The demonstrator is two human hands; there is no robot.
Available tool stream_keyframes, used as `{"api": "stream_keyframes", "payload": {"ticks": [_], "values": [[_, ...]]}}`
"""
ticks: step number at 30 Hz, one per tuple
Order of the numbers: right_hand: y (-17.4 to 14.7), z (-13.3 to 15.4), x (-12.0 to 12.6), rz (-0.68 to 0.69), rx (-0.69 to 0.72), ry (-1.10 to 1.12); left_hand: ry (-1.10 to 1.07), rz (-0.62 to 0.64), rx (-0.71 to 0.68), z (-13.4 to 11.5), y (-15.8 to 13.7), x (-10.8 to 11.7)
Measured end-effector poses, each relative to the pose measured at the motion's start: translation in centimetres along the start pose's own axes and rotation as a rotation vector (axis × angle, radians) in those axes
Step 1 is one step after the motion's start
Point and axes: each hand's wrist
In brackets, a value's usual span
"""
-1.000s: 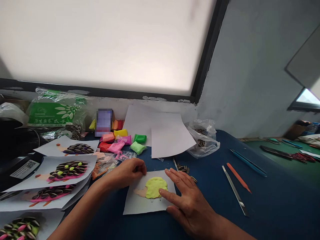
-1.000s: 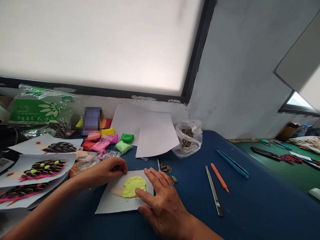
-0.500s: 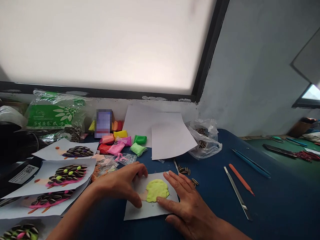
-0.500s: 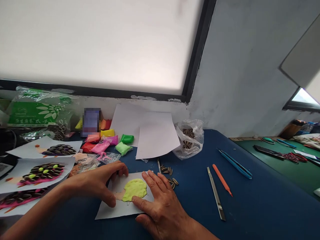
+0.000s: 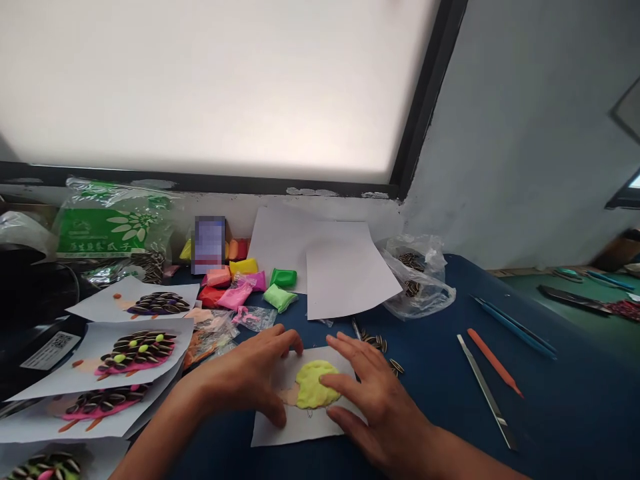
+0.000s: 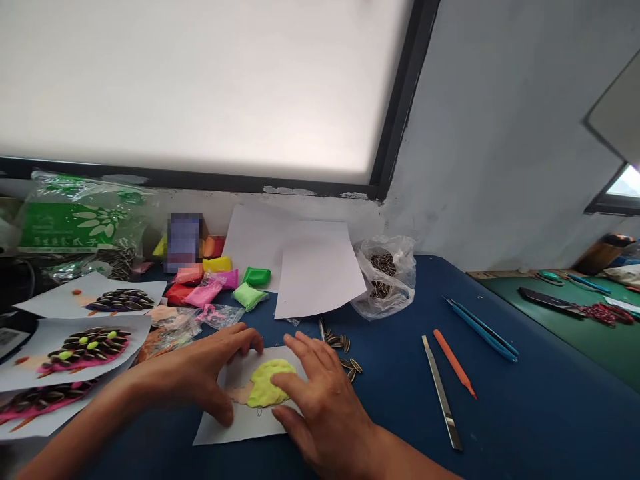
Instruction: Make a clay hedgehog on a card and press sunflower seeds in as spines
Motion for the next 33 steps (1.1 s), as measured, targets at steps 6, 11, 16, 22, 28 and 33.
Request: {"api": "stream_keyframes", "payload": {"ticks": [6,11,16,22,28,33], "values": [[3.0,-0.1,0.3,0.180,-0.231,0.024,-0.014,0.014,0.015,0.1,0.1,0.0],[3.4,-0.7,0.2,0.226,-0.327,0.072,-0.014,0.008,0.012,0.0,0.2,-0.1],[3.0,-1.2,0.5,0.196,-0.306,0.128,-0.022,0.005,0.003,0.1,0.2,-0.2],[3.5,-0.2,0.1,0.158,-0.238,0.083,-0.012,-0.006,-0.003,0.1,0.2,-0.2],[4.1,0.8,-0.3,0.207,-0.291,0.075,-0.003,-0.012,-0.009,0.0,0.1,-0.1],[3.8,0.4,-0.4,0.183,-0.305,0.078,-0.006,-0.020,-0.017,0.3,0.1,-0.2]]}}
Point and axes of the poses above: each hand's wrist, its own y-axis towards the middle knuckle, its own x-axis out of the back of the hand, z = x × y, and after that the axes turned 12 degrees about y, right-handed
